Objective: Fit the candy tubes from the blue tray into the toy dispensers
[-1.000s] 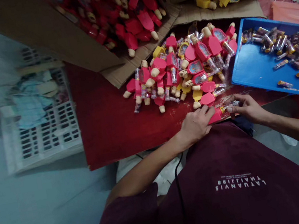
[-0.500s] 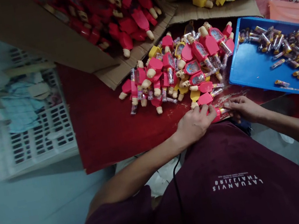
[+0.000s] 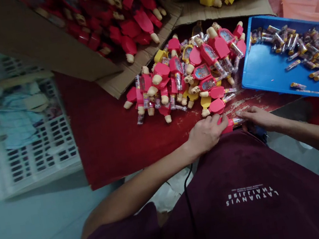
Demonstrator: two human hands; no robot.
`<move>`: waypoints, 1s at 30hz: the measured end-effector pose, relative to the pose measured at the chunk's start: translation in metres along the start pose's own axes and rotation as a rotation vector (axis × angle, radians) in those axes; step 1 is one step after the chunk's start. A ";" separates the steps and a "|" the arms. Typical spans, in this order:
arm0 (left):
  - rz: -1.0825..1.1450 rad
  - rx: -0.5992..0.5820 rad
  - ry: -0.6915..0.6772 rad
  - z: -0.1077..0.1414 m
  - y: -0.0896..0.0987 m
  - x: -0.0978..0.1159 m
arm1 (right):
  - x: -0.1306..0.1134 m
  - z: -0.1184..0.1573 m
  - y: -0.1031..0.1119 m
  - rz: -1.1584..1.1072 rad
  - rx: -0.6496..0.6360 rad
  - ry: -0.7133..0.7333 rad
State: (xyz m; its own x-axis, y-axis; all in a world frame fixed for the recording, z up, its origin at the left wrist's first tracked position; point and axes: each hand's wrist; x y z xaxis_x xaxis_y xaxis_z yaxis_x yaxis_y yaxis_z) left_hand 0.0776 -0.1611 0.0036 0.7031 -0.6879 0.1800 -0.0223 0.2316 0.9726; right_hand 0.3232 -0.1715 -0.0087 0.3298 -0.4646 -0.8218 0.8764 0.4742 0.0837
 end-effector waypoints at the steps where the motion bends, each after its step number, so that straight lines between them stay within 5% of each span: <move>1: 0.073 -0.044 0.024 -0.001 0.001 -0.002 | -0.001 0.003 0.003 0.130 0.020 0.178; 5: 0.326 -0.139 0.115 -0.003 0.007 -0.008 | 0.000 0.011 0.012 0.593 0.113 0.896; 8: 0.348 -0.152 0.134 -0.002 0.010 -0.005 | 0.008 0.013 0.013 0.721 0.139 1.097; 13: 0.211 -0.170 0.117 0.000 0.015 0.006 | 0.019 0.015 0.009 0.694 0.155 1.088; 19: -0.002 -0.077 -0.017 0.002 0.003 0.006 | 0.003 0.014 0.004 0.300 -0.042 0.409; 22: 0.092 -0.132 -0.043 0.001 -0.007 0.001 | -0.002 0.013 0.003 0.306 -0.125 0.259; 24: 0.274 -0.195 0.005 0.001 -0.010 -0.004 | -0.001 0.013 0.004 0.435 -0.093 0.374; 27: 0.625 -0.272 0.088 -0.001 -0.005 -0.011 | 0.003 0.015 0.009 0.615 -0.029 0.726; 30: 0.960 -0.360 0.068 -0.003 0.002 -0.016 | 0.004 0.019 0.012 0.618 -0.020 0.940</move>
State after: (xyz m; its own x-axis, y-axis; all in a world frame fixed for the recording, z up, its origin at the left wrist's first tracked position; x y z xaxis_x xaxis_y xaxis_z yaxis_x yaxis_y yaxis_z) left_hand 0.0681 -0.1473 0.0021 0.5401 -0.0658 0.8390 -0.3902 0.8637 0.3189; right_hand 0.3411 -0.1818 -0.0005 0.3028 0.5983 -0.7419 0.6456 0.4439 0.6214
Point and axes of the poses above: each hand's wrist, its own z-axis away from the middle knuckle, its own y-axis out of the back of the hand, x = y × z, and after that the axes turned 8 degrees about y, right-handed
